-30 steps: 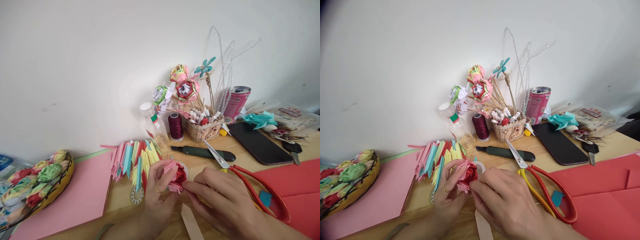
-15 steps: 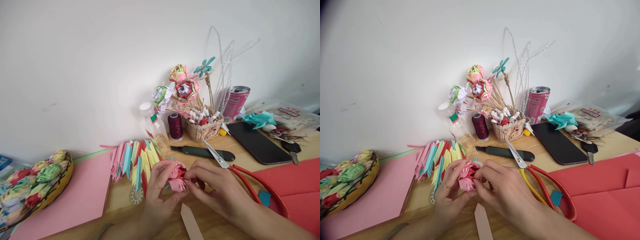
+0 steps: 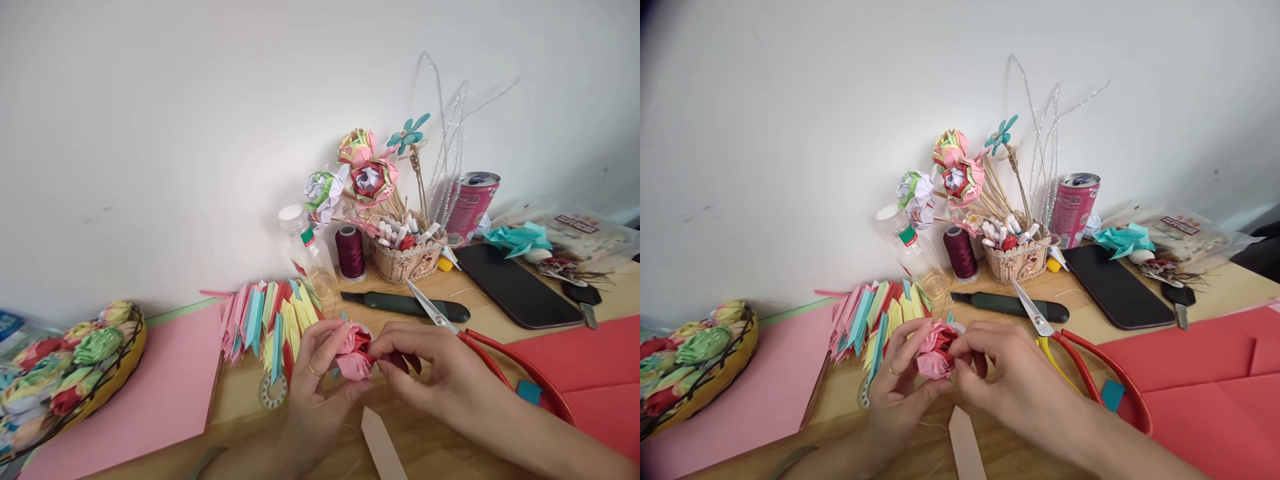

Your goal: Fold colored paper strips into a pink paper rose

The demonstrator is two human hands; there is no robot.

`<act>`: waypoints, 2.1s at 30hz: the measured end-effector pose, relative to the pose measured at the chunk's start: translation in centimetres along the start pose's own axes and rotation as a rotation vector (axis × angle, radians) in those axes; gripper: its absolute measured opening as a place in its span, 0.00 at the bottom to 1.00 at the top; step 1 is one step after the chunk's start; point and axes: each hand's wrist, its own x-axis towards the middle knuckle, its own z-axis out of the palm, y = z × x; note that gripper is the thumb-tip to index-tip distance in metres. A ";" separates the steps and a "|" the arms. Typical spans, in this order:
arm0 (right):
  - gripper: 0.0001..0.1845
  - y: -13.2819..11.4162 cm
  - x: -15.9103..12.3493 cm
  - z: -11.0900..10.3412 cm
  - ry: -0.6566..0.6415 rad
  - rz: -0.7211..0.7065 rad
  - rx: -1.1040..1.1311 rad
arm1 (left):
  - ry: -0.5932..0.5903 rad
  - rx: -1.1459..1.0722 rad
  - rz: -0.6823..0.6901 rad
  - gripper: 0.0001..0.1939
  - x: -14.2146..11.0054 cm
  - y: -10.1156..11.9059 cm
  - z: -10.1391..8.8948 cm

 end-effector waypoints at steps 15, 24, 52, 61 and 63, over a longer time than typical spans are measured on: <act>0.08 0.2 -0.9 1.7 0.233 -0.069 -0.165 | 0.042 0.162 0.189 0.26 0.5 1.0 0.0; 0.13 0.6 0.5 -0.8 -0.267 0.257 0.727 | 0.050 0.128 0.148 0.25 0.4 0.8 -0.1; 0.11 -0.1 -0.2 0.7 -0.059 0.148 0.363 | 0.040 0.039 0.089 0.28 -0.1 0.6 0.0; 0.09 -0.2 0.0 0.6 -0.052 0.154 0.289 | 0.087 0.007 -0.063 0.35 -0.9 0.2 0.2; 0.10 -0.2 -0.1 0.4 -0.084 0.150 0.284 | 0.083 -0.040 -0.099 0.36 -1.0 0.1 0.2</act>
